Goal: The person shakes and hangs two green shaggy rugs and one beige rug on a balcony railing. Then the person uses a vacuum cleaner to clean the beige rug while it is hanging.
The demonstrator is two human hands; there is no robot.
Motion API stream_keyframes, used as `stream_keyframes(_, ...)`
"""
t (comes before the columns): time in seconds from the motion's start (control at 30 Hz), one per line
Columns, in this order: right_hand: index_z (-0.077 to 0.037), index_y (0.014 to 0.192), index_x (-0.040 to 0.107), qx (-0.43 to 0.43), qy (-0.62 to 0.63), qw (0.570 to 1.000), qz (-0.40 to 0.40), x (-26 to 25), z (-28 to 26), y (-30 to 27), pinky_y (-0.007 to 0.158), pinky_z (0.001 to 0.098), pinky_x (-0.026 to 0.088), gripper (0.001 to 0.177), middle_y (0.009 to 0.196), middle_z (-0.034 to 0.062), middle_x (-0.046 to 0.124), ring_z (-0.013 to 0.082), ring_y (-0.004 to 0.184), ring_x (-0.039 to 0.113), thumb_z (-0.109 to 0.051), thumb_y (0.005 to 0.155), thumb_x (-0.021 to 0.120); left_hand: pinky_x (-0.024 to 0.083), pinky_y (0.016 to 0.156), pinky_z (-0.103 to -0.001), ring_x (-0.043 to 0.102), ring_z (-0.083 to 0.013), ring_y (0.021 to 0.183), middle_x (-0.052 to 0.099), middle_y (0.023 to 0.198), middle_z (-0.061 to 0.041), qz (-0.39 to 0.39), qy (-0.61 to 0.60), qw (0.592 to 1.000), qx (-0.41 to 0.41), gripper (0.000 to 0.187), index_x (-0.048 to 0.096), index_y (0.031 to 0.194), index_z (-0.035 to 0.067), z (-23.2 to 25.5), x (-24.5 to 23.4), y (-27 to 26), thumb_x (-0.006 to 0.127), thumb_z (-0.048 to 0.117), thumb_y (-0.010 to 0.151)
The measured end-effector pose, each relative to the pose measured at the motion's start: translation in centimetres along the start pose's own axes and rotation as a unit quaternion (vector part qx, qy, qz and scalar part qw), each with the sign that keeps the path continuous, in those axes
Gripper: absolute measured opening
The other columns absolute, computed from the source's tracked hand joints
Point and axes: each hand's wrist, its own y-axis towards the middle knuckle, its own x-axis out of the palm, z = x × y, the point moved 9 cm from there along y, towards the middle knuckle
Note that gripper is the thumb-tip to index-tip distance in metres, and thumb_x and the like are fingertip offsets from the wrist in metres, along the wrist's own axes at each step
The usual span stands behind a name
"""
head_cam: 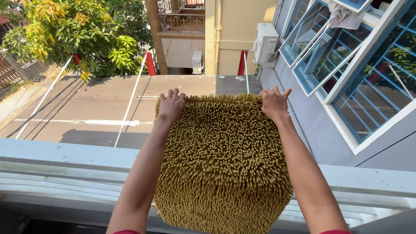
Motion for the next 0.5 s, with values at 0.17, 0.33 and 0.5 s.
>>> stream_keyframes(0.17,-0.020,0.111,0.078,0.006,-0.037,0.986,-0.163,7.2,-2.2,-1.1,0.115,0.0697,0.026,0.023,0.118,-0.0027,0.074,0.0196,0.121,0.062,-0.010,0.091,0.072,0.033,0.113,-0.063,0.059,-0.0280,0.121,0.053,0.140,-0.016,-0.145,-0.120,0.982,0.005,0.043,0.056,0.131,0.011,3.9,4.7,-7.5,0.069,0.023,0.092)
stream_keyframes(0.33,-0.028,0.125,0.073,0.029,0.115,0.962,-0.247,8.3,-4.8,-3.3,0.118,0.0641,0.028,0.035,0.132,-0.0034,0.068,0.0226,0.128,0.060,-0.011,0.094,0.069,0.040,0.108,-0.061,0.070,-0.0289,0.101,0.066,0.123,-0.014,-0.155,-0.172,0.972,0.027,0.019,0.072,0.102,0.009,4.2,5.5,-13.2,0.064,0.025,0.098)
stream_keyframes(0.5,-0.024,0.127,0.071,0.057,0.169,0.940,-0.291,2.8,-5.9,-9.7,0.113,0.0470,0.044,0.032,0.129,0.0010,0.069,0.0240,0.125,0.062,-0.021,0.094,0.070,0.043,0.108,-0.056,0.065,-0.0244,0.115,0.070,0.117,-0.009,-0.102,-0.201,0.973,0.043,0.019,0.074,0.107,0.015,3.4,3.2,-16.7,0.060,0.027,0.100)
